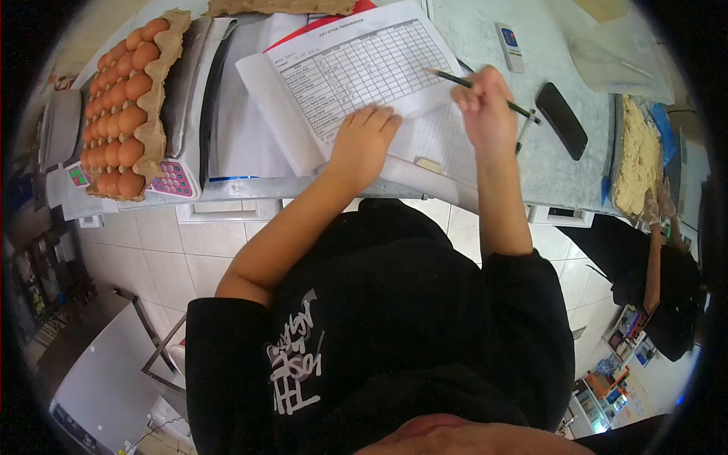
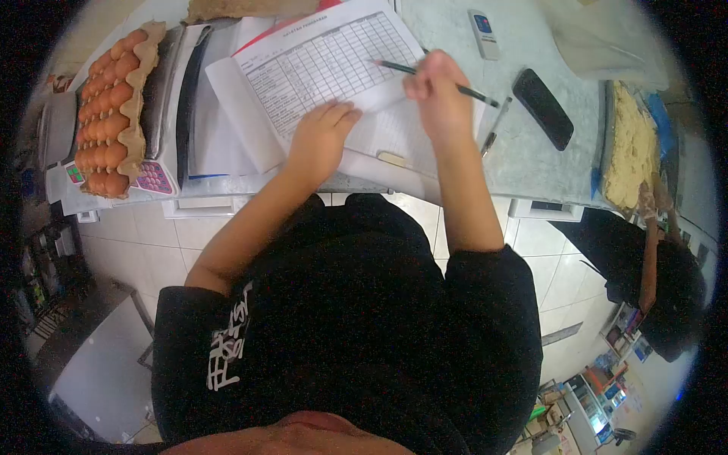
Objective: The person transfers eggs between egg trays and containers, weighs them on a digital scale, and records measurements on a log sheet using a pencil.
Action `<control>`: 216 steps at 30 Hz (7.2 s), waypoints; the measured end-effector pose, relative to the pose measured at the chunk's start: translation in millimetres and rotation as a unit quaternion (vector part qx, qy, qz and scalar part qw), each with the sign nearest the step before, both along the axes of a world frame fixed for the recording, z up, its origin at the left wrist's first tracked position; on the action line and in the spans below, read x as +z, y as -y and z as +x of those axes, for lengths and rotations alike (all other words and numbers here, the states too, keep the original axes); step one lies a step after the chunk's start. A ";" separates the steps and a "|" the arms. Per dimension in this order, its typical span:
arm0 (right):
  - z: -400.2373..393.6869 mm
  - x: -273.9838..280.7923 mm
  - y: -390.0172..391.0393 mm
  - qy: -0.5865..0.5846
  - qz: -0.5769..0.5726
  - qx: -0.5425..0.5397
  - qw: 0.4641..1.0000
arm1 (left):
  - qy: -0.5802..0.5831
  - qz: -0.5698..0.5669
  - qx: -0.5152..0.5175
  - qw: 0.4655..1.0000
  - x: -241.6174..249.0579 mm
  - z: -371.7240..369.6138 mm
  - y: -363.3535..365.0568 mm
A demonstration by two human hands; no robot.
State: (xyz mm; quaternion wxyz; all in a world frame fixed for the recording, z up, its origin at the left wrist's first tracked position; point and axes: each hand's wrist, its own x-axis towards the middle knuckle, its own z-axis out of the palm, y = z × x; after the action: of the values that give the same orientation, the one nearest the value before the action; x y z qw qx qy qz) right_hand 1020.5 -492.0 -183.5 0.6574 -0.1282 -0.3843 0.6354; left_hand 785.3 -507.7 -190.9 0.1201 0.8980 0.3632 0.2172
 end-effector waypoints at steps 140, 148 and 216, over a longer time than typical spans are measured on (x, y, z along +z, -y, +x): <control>75.9 4.3 20.9 0.800 -0.194 -0.340 0.455 | 0.030 -0.004 -0.035 0.999 -5.0 -14.1 16.0; 42.4 -4.9 -73.6 0.730 0.057 -0.412 0.543 | 0.017 -0.004 -0.030 0.999 -4.6 -16.4 15.5; -67.8 -24.8 -11.7 0.618 0.050 -0.182 0.763 | 0.040 -0.013 -0.027 0.999 -9.5 -18.4 14.0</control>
State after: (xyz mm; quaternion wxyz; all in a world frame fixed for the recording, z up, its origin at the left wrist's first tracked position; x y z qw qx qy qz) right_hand 952.7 -480.3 -208.3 0.3865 -0.5273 -0.7080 0.2672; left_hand 766.9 -521.6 -200.4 0.1518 0.8966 0.3360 0.2453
